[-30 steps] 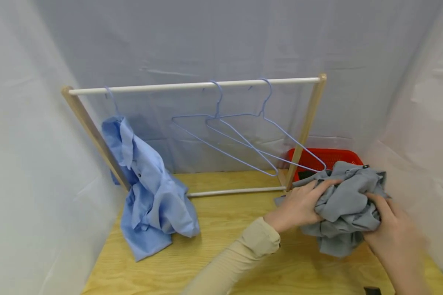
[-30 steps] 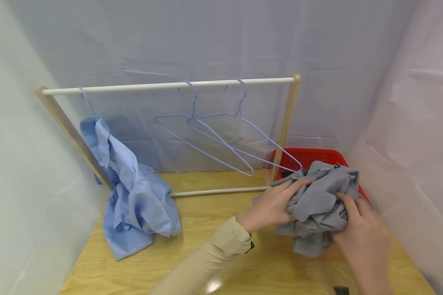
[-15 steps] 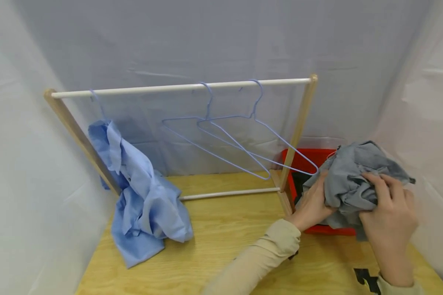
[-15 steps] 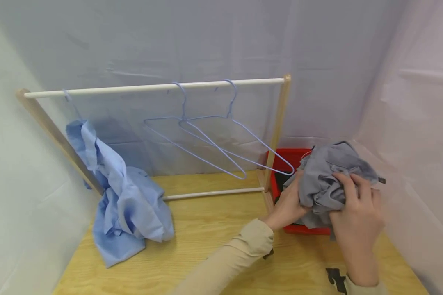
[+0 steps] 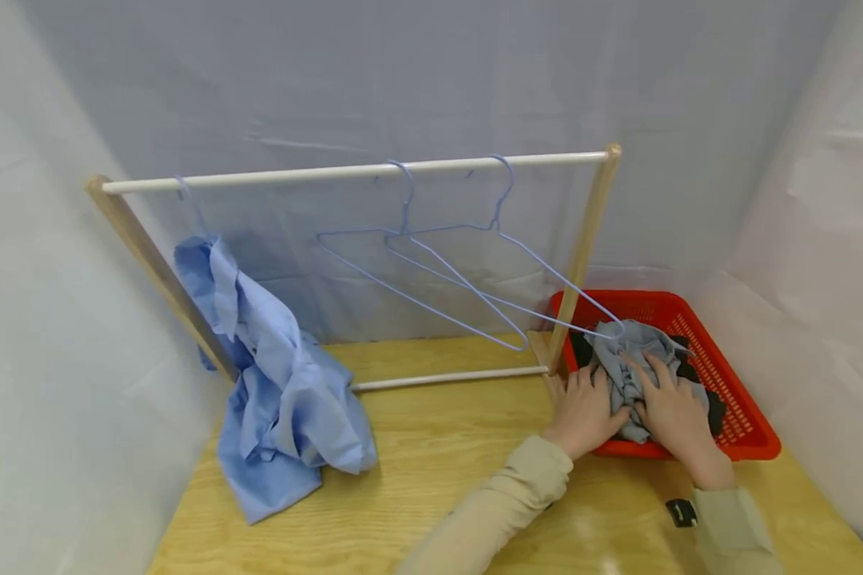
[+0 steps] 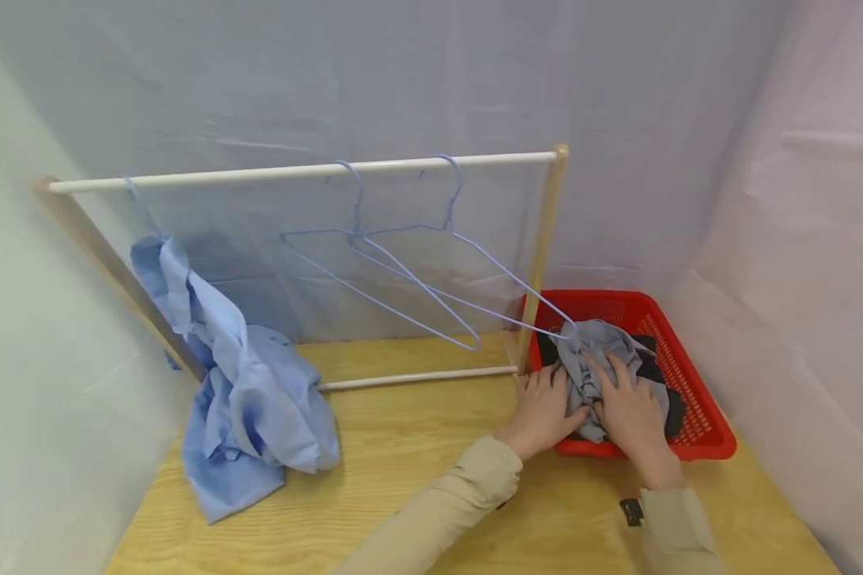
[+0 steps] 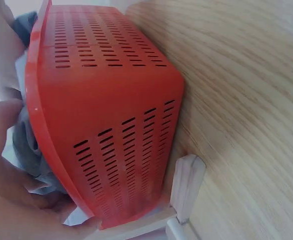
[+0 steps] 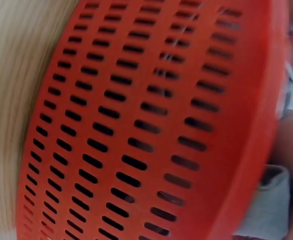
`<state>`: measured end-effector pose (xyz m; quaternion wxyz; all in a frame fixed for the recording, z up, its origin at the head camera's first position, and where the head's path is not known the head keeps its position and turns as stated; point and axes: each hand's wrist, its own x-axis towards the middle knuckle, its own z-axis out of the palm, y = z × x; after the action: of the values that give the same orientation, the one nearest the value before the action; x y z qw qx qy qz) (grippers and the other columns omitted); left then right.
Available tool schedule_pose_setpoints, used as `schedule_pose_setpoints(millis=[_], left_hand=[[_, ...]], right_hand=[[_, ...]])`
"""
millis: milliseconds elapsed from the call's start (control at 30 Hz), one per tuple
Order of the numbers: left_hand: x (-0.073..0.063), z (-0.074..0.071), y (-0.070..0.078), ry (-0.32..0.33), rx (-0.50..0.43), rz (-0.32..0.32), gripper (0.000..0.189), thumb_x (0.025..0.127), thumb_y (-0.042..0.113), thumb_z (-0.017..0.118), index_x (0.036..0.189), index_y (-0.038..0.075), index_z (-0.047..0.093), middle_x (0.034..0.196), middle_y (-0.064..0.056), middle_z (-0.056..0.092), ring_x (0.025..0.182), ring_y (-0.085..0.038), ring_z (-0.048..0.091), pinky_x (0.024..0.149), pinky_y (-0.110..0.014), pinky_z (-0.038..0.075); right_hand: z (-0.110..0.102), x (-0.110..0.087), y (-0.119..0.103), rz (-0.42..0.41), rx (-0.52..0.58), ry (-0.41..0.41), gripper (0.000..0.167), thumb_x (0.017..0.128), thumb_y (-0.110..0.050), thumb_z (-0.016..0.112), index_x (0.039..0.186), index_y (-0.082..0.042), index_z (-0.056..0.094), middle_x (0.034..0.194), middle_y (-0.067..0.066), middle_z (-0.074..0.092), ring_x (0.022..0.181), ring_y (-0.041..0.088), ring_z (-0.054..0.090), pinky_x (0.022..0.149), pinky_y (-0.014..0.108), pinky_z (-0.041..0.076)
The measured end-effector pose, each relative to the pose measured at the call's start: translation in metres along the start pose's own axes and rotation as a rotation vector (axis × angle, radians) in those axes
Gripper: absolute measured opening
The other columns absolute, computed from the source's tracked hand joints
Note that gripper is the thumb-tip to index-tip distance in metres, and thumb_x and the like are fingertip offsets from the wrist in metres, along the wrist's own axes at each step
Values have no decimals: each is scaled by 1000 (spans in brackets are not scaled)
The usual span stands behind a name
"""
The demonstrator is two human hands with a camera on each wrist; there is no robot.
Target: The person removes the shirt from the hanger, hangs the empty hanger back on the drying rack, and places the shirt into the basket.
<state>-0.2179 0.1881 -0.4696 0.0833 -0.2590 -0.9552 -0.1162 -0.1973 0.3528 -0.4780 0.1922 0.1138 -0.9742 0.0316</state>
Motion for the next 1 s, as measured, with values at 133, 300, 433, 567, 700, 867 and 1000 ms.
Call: schedule_pose_setpoints(millis=[133, 300, 433, 567, 700, 867, 1000], left_hand=[[-8, -3, -1, 34, -32, 68, 78, 96, 56, 62, 158, 17, 33, 155, -11, 40, 132, -25, 51, 106, -48, 45], [-13, -5, -5, 7, 24, 163, 78, 96, 59, 60, 161, 35, 25, 165, -3, 26, 139, -24, 44, 106, -54, 44], [-16, -6, -9, -43, 71, 173, 69, 96, 63, 55, 158, 40, 33, 164, 2, 30, 140, -23, 44, 109, -56, 40], [-18, -6, -13, -65, 72, 166, 67, 97, 60, 57, 157, 38, 36, 163, 1, 33, 140, -22, 44, 111, -54, 39], [-19, -5, -17, -67, 45, 168, 67, 98, 54, 61, 157, 35, 36, 163, -1, 32, 140, -22, 44, 111, -53, 40], [-25, -7, -19, -63, -12, 167, 72, 98, 52, 62, 160, 33, 30, 164, -8, 29, 141, -25, 44, 112, -54, 39], [-28, -7, -22, -63, -39, 156, 71, 99, 52, 60, 160, 31, 29, 162, -9, 31, 142, -25, 43, 110, -52, 42]], right_hand=[[7, 5, 14, -18, 41, -80, 66, 87, -6, 75, 144, 3, 44, 142, 36, 39, 94, 61, 54, 80, 68, 46], [7, 3, 24, -100, 131, -35, 79, 85, 0, 74, 153, -1, 35, 142, 38, 38, 108, 61, 53, 82, 71, 44], [-4, -15, 10, -56, 216, 12, 98, 85, -2, 77, 162, -18, 20, 149, 39, 30, 117, 67, 45, 83, 79, 39], [-18, -37, -17, 67, 224, -39, 93, 91, -30, 78, 163, -28, 19, 157, 37, 20, 120, 78, 33, 85, 86, 32], [-17, -36, -28, 112, 183, -61, 93, 89, -31, 79, 163, -30, 21, 157, 38, 19, 115, 82, 33, 83, 86, 35], [-6, -20, -17, 78, 75, 52, 89, 83, -13, 83, 157, -19, 35, 147, 41, 35, 90, 72, 52, 66, 72, 50], [-2, -1, -7, 120, 63, -40, 71, 90, -16, 75, 152, -16, 42, 148, 38, 35, 90, 70, 51, 58, 69, 50]])
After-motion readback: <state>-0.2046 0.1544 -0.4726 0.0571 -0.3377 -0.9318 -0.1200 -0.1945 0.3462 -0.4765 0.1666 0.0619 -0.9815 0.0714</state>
